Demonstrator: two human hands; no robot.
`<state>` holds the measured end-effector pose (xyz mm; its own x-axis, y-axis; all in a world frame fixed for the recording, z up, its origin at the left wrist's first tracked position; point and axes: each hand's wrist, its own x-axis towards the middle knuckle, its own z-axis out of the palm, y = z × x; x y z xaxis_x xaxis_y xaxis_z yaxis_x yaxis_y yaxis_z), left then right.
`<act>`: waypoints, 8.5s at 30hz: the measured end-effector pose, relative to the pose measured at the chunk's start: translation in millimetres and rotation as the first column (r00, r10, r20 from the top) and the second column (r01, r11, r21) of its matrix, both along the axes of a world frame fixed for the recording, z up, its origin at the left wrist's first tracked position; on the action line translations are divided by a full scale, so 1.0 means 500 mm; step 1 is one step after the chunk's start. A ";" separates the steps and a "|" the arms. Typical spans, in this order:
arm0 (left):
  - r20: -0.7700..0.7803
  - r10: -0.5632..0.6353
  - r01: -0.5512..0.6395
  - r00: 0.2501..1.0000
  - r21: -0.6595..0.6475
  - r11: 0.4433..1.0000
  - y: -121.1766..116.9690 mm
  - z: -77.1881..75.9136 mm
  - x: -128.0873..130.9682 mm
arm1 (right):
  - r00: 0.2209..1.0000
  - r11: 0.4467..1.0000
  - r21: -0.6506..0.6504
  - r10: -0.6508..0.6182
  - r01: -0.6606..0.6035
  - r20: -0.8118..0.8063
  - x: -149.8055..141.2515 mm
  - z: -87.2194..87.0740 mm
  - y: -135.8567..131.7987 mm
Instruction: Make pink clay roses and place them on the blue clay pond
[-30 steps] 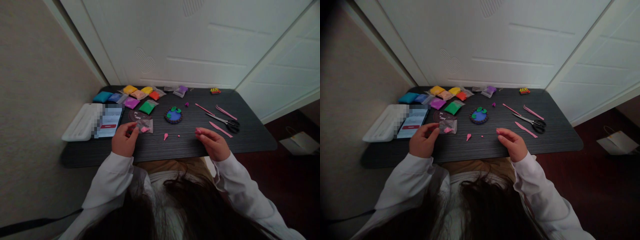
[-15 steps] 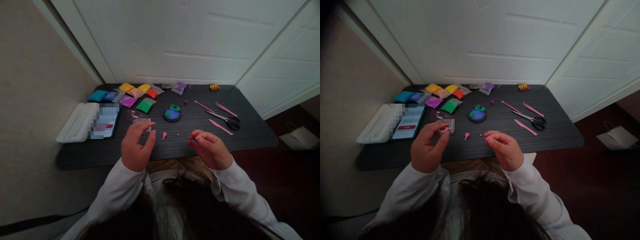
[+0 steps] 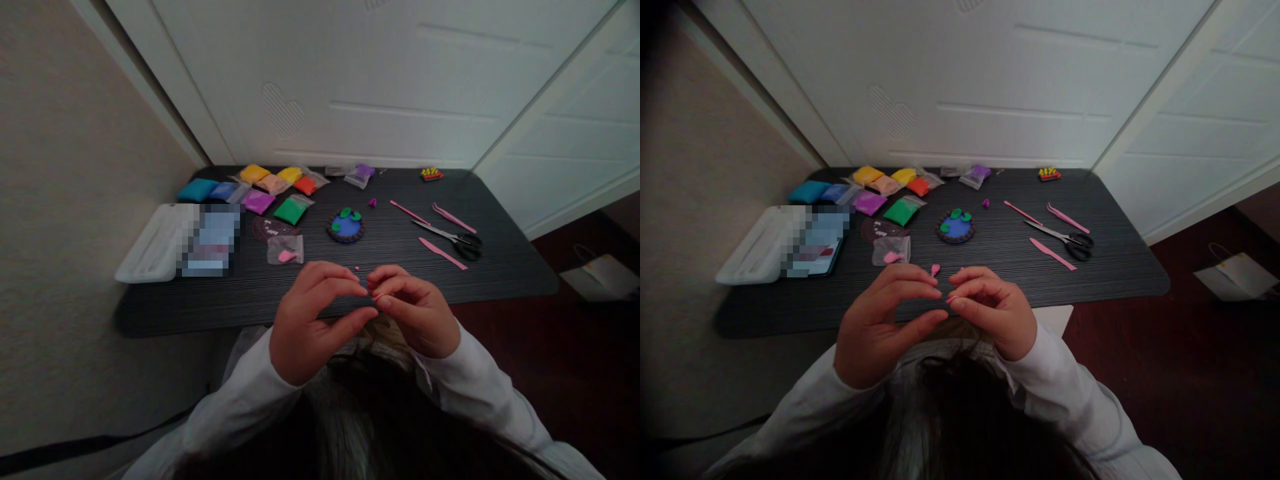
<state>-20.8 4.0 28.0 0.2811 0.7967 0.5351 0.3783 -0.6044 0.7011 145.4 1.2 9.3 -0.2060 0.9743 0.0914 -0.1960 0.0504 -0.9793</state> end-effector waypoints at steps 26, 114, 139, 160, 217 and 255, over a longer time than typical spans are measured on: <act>-0.003 0.019 -0.020 1.000 -0.020 1.000 0.004 -0.010 -0.007 | 0.997 0.998 0.059 0.032 -0.036 0.065 -0.008 0.004 -0.025; -0.476 0.297 -0.363 0.828 -0.051 0.930 0.076 -0.133 -0.027 | 0.871 0.921 0.357 -0.299 0.156 0.391 0.007 -0.030 -0.017; 0.791 0.219 0.497 0.571 -0.545 0.675 0.002 -0.010 0.025 | 0.943 0.922 0.370 -0.220 0.117 0.250 -0.012 0.030 -0.056; 0.800 0.204 0.498 0.564 -0.526 0.689 -0.026 0.006 0.053 | 0.935 0.920 0.250 -0.336 0.301 0.110 -0.052 0.081 -0.033; 0.875 0.232 0.552 0.426 -0.454 0.699 -0.032 0.001 0.063 | 0.966 0.964 0.139 -0.203 0.227 -0.163 -0.064 0.040 -0.026; 0.876 0.320 0.620 0.361 -0.482 0.619 -0.030 0.004 0.072 | 0.926 0.921 0.130 -0.348 0.367 -0.148 -0.073 0.047 -0.032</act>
<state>14.9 -10.9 29.8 0.2235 0.9667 -0.1247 -0.7263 0.2504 0.6401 108.9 -14.6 33.0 0.1757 0.9530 0.2469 -0.2519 0.2859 -0.9245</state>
